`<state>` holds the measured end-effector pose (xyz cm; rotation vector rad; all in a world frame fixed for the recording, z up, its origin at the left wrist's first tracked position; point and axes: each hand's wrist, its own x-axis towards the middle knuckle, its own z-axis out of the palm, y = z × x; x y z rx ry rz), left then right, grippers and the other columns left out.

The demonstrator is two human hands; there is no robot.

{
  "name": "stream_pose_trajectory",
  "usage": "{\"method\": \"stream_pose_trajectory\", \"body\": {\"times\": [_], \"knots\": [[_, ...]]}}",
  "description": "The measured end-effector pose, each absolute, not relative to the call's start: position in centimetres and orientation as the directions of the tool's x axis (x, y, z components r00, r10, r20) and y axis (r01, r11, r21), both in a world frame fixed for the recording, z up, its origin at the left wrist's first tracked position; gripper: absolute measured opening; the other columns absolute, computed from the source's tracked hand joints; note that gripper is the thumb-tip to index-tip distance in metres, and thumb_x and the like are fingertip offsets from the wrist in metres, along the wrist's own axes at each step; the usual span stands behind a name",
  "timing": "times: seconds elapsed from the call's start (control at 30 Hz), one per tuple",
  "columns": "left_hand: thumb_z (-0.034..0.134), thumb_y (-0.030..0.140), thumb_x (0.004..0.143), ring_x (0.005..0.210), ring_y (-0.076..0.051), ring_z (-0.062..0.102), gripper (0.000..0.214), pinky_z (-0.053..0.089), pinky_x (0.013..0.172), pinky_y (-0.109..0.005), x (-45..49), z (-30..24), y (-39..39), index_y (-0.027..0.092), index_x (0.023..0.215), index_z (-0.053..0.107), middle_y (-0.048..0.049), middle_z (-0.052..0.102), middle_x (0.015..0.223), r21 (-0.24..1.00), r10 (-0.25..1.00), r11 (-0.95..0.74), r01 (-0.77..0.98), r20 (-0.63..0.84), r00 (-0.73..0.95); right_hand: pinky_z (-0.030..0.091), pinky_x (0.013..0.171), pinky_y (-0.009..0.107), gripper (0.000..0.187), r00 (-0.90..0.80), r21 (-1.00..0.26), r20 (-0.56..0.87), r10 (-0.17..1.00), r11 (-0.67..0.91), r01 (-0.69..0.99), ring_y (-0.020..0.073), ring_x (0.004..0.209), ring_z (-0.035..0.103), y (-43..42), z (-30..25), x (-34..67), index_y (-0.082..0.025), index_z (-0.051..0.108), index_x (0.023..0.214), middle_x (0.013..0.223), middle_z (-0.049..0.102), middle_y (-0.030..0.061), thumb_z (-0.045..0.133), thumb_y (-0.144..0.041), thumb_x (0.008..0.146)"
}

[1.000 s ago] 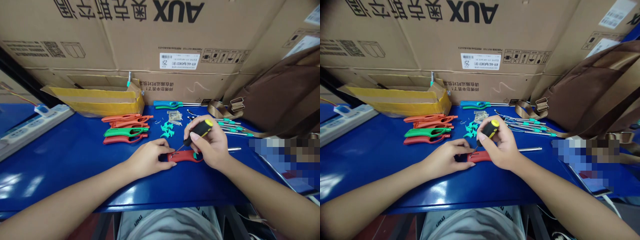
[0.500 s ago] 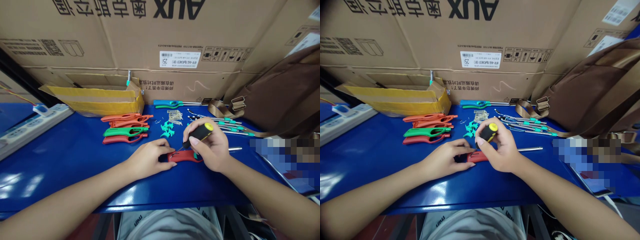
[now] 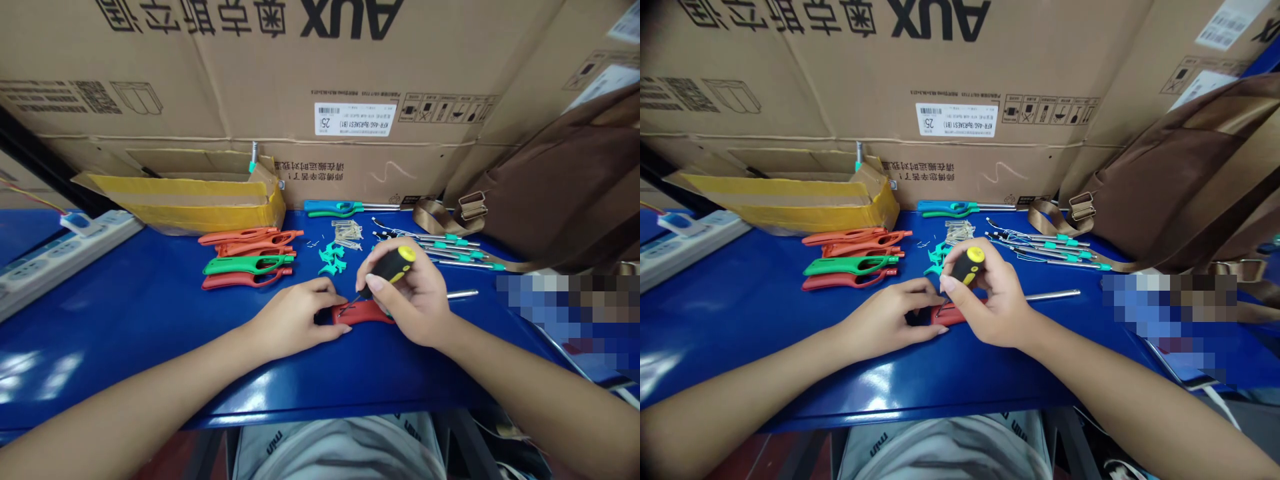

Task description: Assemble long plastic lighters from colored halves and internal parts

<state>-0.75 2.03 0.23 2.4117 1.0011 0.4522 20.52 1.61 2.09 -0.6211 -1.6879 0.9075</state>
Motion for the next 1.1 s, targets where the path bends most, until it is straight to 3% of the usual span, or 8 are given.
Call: {"method": "stream_pose_trajectory", "body": {"times": [0.13,0.37,0.63,0.87,1.1], "knots": [[0.071,0.039,0.092,0.093,-0.019,0.067,0.035,0.053,0.081,-0.029,-0.78,0.26,2.05,0.021,0.121,0.073,-0.0042,0.066,0.107,0.553,0.722,-0.617,0.56,0.114,0.682,0.057,0.068,0.03,0.021,-0.293,-0.782,0.603,0.742,0.623,-0.034,0.0154,0.077,0.064,1.49,1.78,20.7,-0.025,0.054,0.113,0.09,0.063,0.0017,0.065,-0.022,0.095],[0.07,0.038,0.092,0.094,-0.019,0.067,0.032,0.054,0.085,-0.03,-0.75,0.4,2.01,0.022,0.119,0.073,-0.005,0.066,0.106,0.547,0.718,-0.621,0.561,0.11,0.688,0.058,0.066,0.03,0.021,-0.318,-0.772,0.599,0.735,0.636,0.016,0.0158,0.077,0.064,1.45,1.53,20.61,-0.026,0.054,0.114,0.091,0.063,0.0019,0.064,-0.023,0.096],[0.07,0.04,0.092,0.095,-0.02,0.068,0.035,0.054,0.083,-0.029,-0.74,0.32,2.03,0.021,0.121,0.073,-0.0054,0.067,0.11,0.541,0.717,-0.627,0.561,0.119,0.687,0.052,0.055,0.027,0.015,-0.221,-0.785,0.606,0.764,0.619,-0.013,0.014,0.067,0.061,1.29,2.25,20.75,-0.025,0.054,0.109,0.089,0.065,0.0028,0.063,-0.025,0.097],[0.07,0.04,0.093,0.095,-0.02,0.068,0.036,0.055,0.082,-0.029,-0.73,0.36,1.98,0.022,0.123,0.072,-0.005,0.067,0.109,0.546,0.716,-0.624,0.559,0.114,0.688,0.056,0.064,0.031,0.018,-0.258,-0.769,0.617,0.743,0.639,-0.001,0.0165,0.075,0.063,1.38,2.02,20.79,-0.025,0.055,0.112,0.087,0.065,0.0023,0.063,-0.023,0.096],[0.068,0.041,0.093,0.094,-0.02,0.068,0.035,0.054,0.08,-0.028,-0.79,0.32,2.01,0.023,0.123,0.072,-0.0049,0.067,0.11,0.535,0.716,-0.629,0.564,0.116,0.689,0.056,0.063,0.032,0.017,-0.257,-0.763,0.62,0.742,0.646,0.025,0.017,0.073,0.064,1.37,2.01,20.88,-0.025,0.055,0.111,0.086,0.065,0.0022,0.063,-0.025,0.096]]}}
